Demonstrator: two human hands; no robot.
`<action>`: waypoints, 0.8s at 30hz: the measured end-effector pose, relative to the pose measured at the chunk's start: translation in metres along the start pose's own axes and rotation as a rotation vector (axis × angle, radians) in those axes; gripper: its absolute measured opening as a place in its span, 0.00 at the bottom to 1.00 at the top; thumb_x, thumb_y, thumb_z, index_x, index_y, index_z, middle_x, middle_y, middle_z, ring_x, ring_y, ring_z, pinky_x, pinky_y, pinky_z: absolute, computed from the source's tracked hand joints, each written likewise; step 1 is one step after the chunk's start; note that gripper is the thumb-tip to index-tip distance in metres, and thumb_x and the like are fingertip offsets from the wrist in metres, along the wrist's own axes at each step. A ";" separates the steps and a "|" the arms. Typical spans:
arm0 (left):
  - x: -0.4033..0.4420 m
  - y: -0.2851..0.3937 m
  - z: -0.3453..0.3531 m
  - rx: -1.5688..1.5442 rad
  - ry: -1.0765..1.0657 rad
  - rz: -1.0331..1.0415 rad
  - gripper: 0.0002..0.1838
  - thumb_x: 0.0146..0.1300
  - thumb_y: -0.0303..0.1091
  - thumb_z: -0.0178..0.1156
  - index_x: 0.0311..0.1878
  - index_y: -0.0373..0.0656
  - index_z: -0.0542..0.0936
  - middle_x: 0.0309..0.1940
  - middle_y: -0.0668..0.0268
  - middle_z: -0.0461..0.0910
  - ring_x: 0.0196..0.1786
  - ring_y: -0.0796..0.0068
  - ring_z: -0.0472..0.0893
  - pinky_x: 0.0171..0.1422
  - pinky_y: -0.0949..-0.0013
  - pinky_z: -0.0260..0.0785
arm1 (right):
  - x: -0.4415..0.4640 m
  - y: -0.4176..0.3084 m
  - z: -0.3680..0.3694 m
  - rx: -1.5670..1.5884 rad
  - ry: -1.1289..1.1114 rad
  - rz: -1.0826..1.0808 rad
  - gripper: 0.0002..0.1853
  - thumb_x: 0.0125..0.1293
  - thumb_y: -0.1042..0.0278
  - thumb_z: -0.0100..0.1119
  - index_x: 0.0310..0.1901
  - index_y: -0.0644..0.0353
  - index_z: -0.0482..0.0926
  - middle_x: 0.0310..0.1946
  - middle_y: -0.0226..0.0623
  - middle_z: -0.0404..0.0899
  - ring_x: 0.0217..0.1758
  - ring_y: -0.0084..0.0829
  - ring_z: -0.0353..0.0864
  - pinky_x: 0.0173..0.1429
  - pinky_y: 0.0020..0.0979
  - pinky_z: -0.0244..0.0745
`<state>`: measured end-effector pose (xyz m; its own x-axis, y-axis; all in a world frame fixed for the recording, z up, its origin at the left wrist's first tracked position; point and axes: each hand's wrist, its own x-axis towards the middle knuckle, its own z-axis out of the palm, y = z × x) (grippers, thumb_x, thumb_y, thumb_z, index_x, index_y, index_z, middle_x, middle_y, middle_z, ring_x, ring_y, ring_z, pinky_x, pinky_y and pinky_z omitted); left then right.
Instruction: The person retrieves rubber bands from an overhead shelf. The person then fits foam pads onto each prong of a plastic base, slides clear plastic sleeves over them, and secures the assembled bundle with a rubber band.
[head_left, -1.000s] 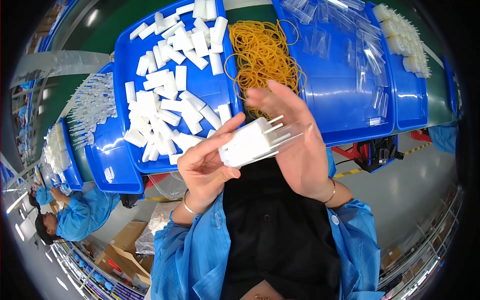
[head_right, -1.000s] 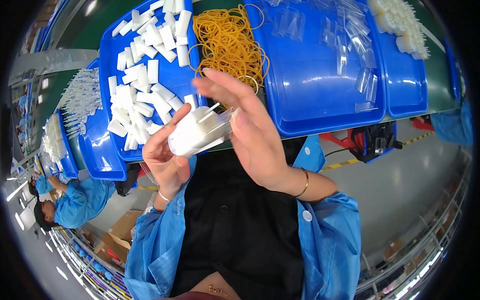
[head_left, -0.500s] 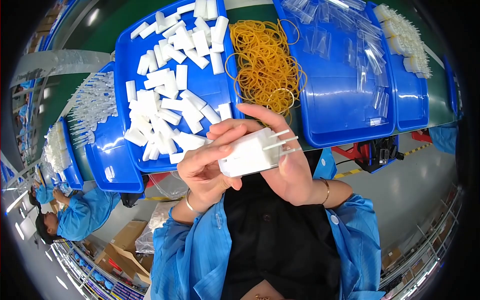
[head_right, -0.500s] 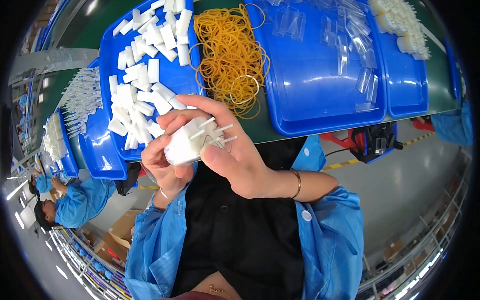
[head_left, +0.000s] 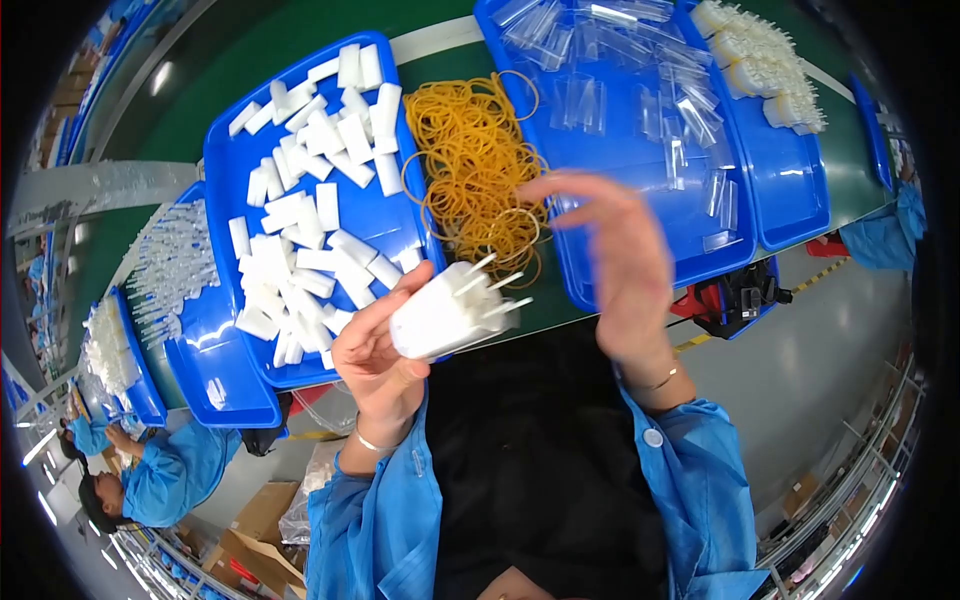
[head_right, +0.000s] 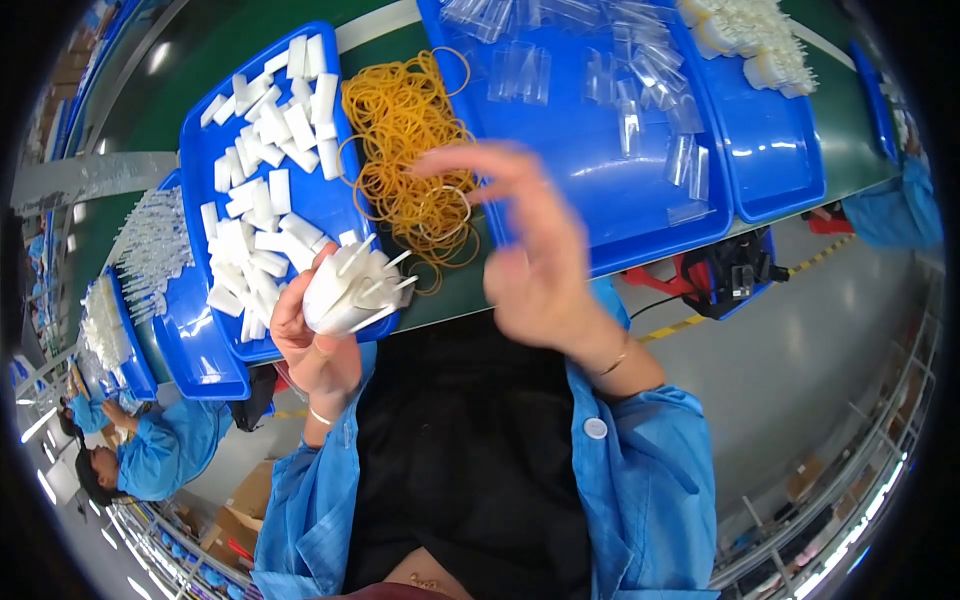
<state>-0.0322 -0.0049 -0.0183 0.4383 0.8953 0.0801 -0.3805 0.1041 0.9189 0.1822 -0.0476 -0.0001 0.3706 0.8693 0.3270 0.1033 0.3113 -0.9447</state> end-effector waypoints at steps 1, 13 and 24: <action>-0.002 0.000 -0.002 -0.019 0.042 -0.034 0.38 0.45 0.39 0.71 0.59 0.33 0.68 0.58 0.40 0.68 0.60 0.52 0.71 0.67 0.55 0.58 | 0.007 0.001 -0.019 -0.291 0.125 -0.042 0.18 0.56 0.59 0.62 0.45 0.60 0.75 0.45 0.39 0.75 0.52 0.35 0.71 0.53 0.35 0.65; -0.008 0.007 -0.013 -0.253 0.070 -0.217 0.34 0.53 0.44 0.65 0.60 0.36 0.65 0.56 0.41 0.68 0.47 0.45 0.77 0.28 0.58 0.78 | 0.004 0.015 -0.079 -1.169 0.200 0.142 0.10 0.61 0.72 0.57 0.43 0.65 0.76 0.26 0.33 0.73 0.31 0.30 0.72 0.39 0.30 0.68; 0.000 0.011 0.008 -0.121 -0.115 -0.047 0.22 0.55 0.25 0.63 0.53 0.32 0.70 0.59 0.34 0.62 0.53 0.50 0.76 0.43 0.58 0.80 | -0.023 -0.031 -0.005 0.362 -0.106 0.293 0.13 0.65 0.76 0.51 0.51 0.65 0.71 0.27 0.30 0.68 0.29 0.19 0.65 0.36 0.22 0.64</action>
<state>-0.0303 -0.0071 -0.0051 0.5455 0.8335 0.0876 -0.4494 0.2027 0.8700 0.1750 -0.0796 0.0218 0.2381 0.9689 0.0667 -0.3270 0.1447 -0.9339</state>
